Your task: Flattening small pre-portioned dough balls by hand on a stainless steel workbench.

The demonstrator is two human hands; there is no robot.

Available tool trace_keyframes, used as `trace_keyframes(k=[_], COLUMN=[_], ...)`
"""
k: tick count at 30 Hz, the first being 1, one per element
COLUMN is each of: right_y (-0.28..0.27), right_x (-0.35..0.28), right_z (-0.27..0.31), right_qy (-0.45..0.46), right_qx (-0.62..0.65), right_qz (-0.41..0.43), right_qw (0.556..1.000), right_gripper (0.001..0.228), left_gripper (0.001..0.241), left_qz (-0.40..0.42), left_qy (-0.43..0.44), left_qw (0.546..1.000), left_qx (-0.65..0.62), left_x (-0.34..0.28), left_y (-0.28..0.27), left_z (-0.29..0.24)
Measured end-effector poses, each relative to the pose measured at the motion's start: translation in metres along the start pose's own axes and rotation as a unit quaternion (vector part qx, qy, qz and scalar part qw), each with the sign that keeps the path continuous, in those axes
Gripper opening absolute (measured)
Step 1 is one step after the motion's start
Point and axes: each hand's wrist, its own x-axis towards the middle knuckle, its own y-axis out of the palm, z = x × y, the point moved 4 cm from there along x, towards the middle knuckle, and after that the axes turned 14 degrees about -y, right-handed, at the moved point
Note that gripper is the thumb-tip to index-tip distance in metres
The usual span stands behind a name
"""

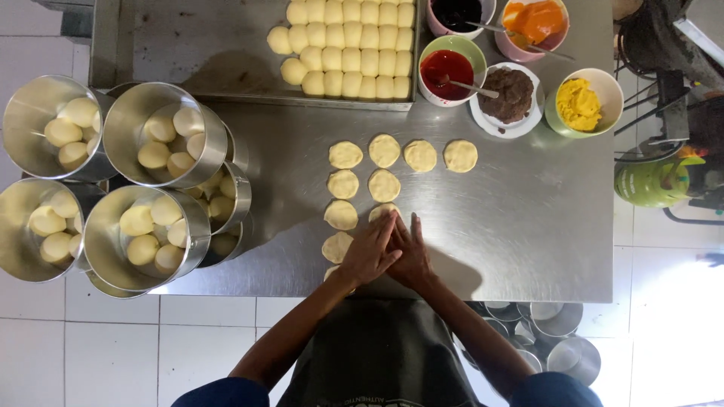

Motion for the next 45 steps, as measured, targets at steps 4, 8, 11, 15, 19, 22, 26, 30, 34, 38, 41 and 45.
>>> trace_keyframes(k=[4,8,11,15,19,22,26,30,34,38,41,45], right_y=[-0.005,-0.011,0.003,-0.029,-0.031,-0.032,-0.022,-0.016,-0.021,-0.028,-0.018,-0.019], right_x=[0.001,-0.005,-0.011,-0.005,-0.010,-0.017,-0.029,-0.032,-0.032,-0.030,-0.032,-0.031], right_z=[0.006,0.001,-0.016,-0.020,-0.016,-0.014,-0.015,-0.015,-0.016,-0.016,-0.021,-0.020], right_qy=[0.003,0.027,0.087,0.139,0.169,0.185,0.218,0.224,0.221,0.238,0.249,0.246], right_qx=[-0.135,-0.053,0.031,0.056,0.077,0.093,0.114,0.125,0.131,0.160,0.129,0.136], right_qz=[0.041,-0.105,-0.056,-0.040,-0.043,-0.046,-0.036,-0.030,-0.035,-0.057,-0.057,-0.068], right_qw=[0.990,0.993,0.994,0.988,0.982,0.977,0.969,0.966,0.966,0.956,0.958,0.957], right_gripper=[0.073,0.087,0.094,0.093,0.088,0.090,0.088,0.090,0.091,0.090,0.091,0.090], left_gripper=[0.077,0.015,0.071,0.059,0.049,0.043,0.044,0.048,0.056,0.041,0.035,0.055], left_qz=[0.096,-0.213,-0.069,-0.097,0.031,0.036,0.016,0.038,0.012,-0.014,0.069,0.148], left_qy=[0.016,0.179,-0.180,-0.291,-0.341,-0.323,-0.373,-0.421,-0.381,-0.318,-0.356,-0.372], left_qw=[0.992,0.942,0.981,0.948,0.933,0.945,0.914,0.897,0.922,0.945,0.922,0.903], left_qx=[0.080,0.188,0.021,0.079,0.106,0.045,-0.159,-0.128,-0.069,0.076,0.137,0.156], left_x=[-0.007,0.028,0.059,0.116,0.131,0.139,0.155,0.153,0.159,0.143,0.099,0.077], left_y=[0.017,-0.028,-0.021,-0.019,0.013,0.031,0.044,0.035,0.003,-0.049,-0.048,-0.025], left_z=[0.017,0.010,0.102,0.190,0.247,0.264,0.293,0.283,0.224,0.154,0.157,0.175])
